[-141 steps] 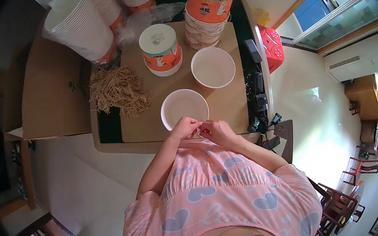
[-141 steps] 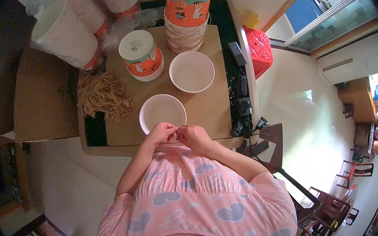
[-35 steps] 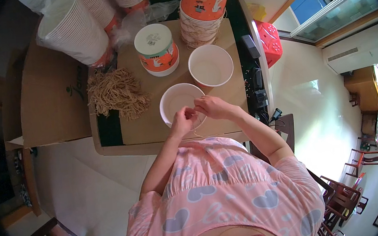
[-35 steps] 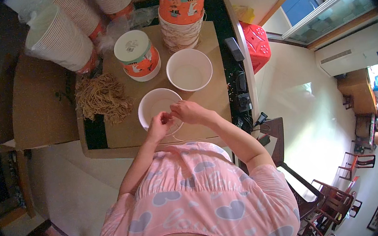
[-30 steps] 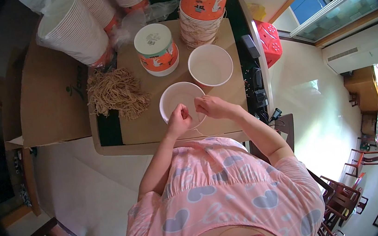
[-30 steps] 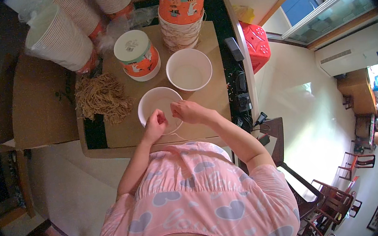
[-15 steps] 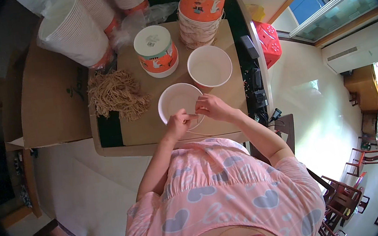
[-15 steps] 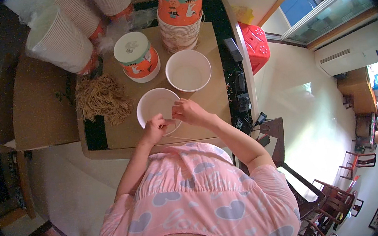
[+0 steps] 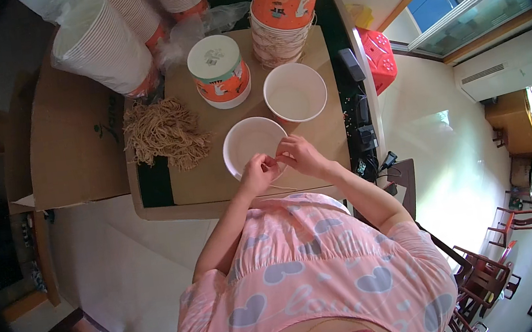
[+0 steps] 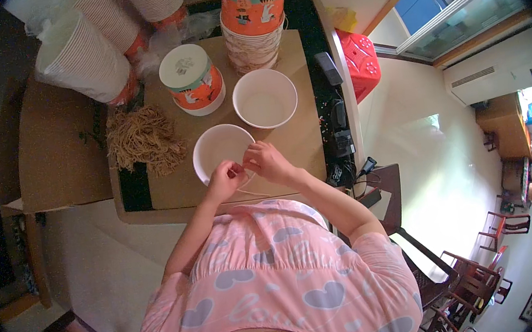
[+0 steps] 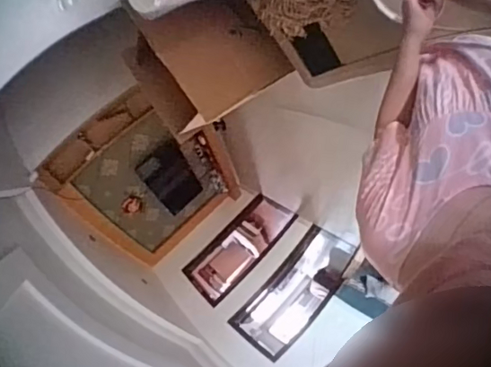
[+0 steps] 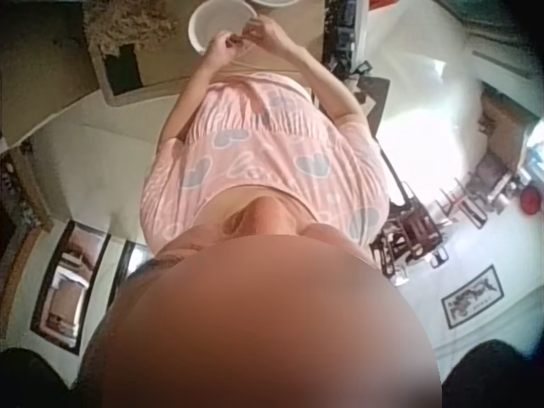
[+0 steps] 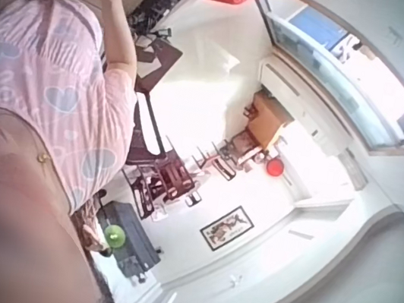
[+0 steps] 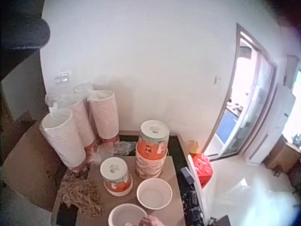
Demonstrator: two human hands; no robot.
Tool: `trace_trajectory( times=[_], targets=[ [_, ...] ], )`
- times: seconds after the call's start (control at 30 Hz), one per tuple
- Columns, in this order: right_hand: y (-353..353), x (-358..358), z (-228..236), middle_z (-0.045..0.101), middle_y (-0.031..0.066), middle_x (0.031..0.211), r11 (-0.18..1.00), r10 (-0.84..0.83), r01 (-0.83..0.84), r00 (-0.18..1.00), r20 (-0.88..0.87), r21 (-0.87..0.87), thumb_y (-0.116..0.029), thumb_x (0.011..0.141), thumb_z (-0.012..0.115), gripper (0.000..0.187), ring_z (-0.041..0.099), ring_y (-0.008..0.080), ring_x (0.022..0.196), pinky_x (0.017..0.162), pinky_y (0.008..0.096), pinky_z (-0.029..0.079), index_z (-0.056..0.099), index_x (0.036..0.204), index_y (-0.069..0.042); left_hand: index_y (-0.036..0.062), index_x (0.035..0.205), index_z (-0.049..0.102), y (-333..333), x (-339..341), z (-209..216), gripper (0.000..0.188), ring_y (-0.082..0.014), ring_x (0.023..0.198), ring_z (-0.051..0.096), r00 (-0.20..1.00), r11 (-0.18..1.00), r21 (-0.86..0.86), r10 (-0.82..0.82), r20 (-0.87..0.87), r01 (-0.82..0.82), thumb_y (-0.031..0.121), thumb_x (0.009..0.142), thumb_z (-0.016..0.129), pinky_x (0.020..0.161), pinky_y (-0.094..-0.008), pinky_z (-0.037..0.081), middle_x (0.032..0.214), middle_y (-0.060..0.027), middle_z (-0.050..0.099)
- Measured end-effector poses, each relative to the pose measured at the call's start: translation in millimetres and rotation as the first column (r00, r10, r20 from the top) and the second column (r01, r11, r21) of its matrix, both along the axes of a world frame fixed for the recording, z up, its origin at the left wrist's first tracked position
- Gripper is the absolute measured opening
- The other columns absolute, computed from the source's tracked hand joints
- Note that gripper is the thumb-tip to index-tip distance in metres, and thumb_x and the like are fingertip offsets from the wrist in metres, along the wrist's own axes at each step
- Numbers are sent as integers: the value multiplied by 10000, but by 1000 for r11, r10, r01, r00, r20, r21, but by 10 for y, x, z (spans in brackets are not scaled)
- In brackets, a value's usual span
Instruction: Peeling stickers from the inside of paper containers and stacking them.
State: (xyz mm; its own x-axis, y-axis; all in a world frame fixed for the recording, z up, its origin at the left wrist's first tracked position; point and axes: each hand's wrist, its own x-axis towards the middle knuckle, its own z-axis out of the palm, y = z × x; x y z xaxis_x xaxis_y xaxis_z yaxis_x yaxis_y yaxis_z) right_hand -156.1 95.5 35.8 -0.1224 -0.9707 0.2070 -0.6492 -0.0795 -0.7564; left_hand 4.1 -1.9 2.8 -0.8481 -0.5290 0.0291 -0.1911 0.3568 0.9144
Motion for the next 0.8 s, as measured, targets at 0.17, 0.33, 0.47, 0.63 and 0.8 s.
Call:
trace_trajectory(
  times=[0.17,0.33,0.47,0.63,0.8],
  targets=[
    [52,135,-15,569,90,797,987,-160,162,980,121,-12,-100,763,654,80,533,293,793,715,389,440,603,783,-41,68,871,611,-170,24,-4,104,-57,588,487,974,386,906,-67,217,-175,156,874,556,431,-202,319,787,-5,564],
    [134,293,-77,597,85,843,951,-300,310,936,184,-24,-100,767,664,77,548,282,810,714,376,453,642,827,-58,58,877,615,-115,20,26,143,-67,553,463,971,232,944,13,239,-235,187,890,555,417,-205,297,763,7,566],
    [192,334,-137,615,84,890,953,-284,294,951,125,-77,-90,773,655,103,558,274,835,735,367,454,659,872,-65,50,876,618,-133,38,-89,122,-75,547,461,971,110,965,45,233,-237,169,872,590,407,-206,287,755,8,566],
    [229,351,-71,613,86,943,955,-267,265,964,1,-136,-54,777,650,161,560,266,841,771,358,463,676,933,-82,46,875,615,-123,43,-81,89,-66,552,457,973,109,967,58,223,-229,133,855,607,406,-197,279,767,10,566],
    [232,329,-20,594,86,888,950,-293,292,956,2,-114,-50,780,643,149,549,263,818,748,358,455,677,921,-85,64,949,606,-106,43,-48,107,-45,554,423,980,200,959,18,200,-199,125,863,588,419,-182,264,732,44,527]
  ],
)
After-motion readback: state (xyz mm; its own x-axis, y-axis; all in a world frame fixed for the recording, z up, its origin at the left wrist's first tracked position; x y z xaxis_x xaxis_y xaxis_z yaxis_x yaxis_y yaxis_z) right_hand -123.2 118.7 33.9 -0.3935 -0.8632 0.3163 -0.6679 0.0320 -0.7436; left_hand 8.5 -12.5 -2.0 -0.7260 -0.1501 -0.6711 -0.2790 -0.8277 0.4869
